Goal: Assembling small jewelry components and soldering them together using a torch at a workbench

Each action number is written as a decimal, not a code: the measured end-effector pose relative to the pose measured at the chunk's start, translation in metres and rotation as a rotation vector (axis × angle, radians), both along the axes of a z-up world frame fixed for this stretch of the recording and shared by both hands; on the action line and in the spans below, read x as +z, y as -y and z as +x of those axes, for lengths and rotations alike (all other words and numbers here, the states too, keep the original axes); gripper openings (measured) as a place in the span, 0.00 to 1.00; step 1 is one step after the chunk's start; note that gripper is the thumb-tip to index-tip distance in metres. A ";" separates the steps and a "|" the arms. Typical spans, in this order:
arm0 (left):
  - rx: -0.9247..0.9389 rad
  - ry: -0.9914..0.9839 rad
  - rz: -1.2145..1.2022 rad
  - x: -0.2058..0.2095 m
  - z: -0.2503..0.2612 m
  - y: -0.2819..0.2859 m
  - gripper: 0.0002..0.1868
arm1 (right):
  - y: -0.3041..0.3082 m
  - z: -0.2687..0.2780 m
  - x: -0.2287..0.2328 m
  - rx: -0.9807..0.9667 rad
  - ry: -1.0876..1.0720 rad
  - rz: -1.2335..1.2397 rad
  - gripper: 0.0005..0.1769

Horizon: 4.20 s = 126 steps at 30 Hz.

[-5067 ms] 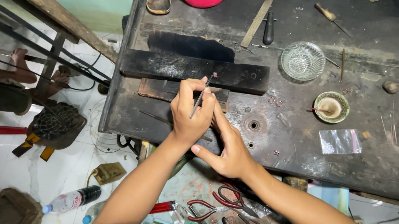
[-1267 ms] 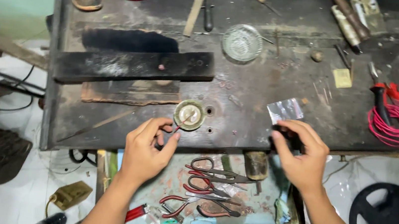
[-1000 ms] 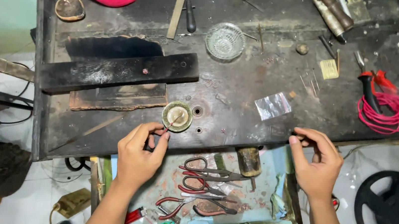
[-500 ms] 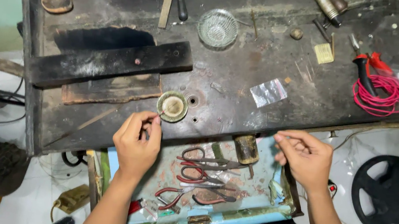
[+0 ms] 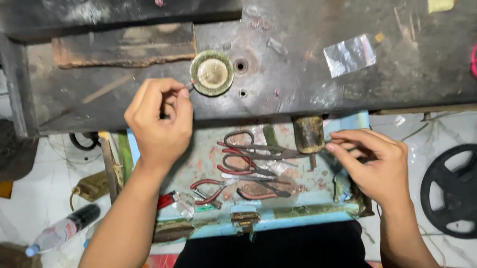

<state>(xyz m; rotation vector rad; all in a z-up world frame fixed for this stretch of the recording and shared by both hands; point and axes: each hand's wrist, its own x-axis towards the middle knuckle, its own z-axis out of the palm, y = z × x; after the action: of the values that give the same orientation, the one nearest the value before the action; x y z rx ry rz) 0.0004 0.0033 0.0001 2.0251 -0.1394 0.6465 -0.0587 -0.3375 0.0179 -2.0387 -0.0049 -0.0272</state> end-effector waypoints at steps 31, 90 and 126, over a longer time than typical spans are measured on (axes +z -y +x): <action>-0.012 -0.055 -0.055 0.012 -0.009 0.000 0.04 | -0.031 -0.044 -0.047 0.675 -0.339 -0.524 0.08; -0.002 -0.059 0.064 0.009 -0.004 0.008 0.05 | -0.027 -0.052 -0.024 0.756 -0.728 -0.400 0.23; 0.004 -0.250 -0.067 0.008 0.012 0.015 0.03 | -0.014 -0.023 -0.030 1.043 -0.414 -0.009 0.11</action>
<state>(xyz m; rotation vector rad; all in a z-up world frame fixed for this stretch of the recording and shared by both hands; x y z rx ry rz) 0.0126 -0.0113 0.0084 2.0223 0.0345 0.3907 -0.0813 -0.3239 -0.0123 -1.7947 -0.7935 1.0318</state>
